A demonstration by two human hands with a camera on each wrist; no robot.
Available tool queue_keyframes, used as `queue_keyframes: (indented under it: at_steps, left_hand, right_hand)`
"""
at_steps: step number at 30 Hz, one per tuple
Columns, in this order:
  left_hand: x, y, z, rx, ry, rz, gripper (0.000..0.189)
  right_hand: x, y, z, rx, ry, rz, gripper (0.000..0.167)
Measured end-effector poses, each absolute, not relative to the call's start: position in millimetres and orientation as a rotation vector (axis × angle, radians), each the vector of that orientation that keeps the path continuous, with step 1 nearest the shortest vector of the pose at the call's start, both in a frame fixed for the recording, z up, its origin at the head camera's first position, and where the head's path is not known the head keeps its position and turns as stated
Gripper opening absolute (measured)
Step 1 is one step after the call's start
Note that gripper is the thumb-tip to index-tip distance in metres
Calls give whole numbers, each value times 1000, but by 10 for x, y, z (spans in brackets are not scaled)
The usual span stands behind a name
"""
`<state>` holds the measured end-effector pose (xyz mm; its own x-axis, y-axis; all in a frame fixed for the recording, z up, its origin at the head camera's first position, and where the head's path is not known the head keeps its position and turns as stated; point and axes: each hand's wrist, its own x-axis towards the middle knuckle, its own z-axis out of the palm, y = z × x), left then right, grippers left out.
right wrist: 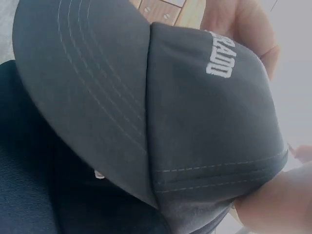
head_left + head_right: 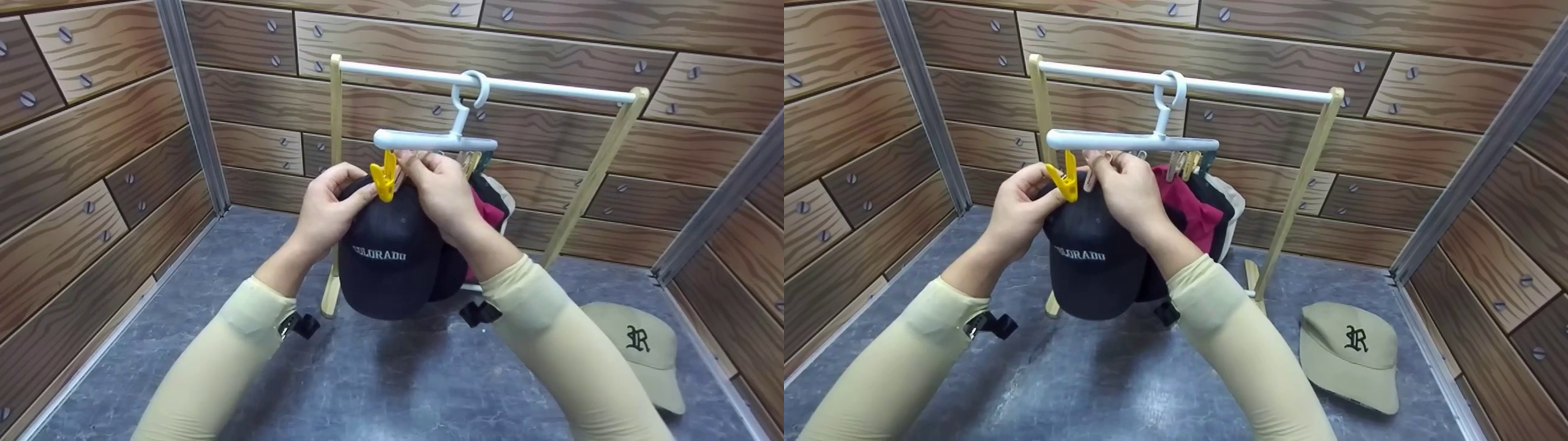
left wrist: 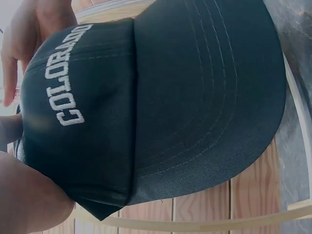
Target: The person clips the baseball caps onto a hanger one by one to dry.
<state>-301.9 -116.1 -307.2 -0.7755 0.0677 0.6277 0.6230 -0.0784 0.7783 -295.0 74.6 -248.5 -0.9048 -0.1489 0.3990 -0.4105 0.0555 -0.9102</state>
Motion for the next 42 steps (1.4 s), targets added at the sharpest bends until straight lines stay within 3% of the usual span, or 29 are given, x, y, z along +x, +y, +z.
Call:
queue_keyframes:
  at_steps: [9, 33, 42]
  left_hand:
    - [-3028, -1175, -3103, -708, -1868, -1834, 12]
    - [-2765, -1125, -3582, -776, -2019, -1269, 61]
    - [-2643, -1073, -3833, -769, -1956, -1264, 58]
  right_hand:
    - [-2957, 801, -2564, 555, -2161, 1828, 30]
    - [-2790, 1263, -3288, 648, -1953, 1300, 42]
    - [-2734, 1491, -3603, 671, -1951, 1141, 53]
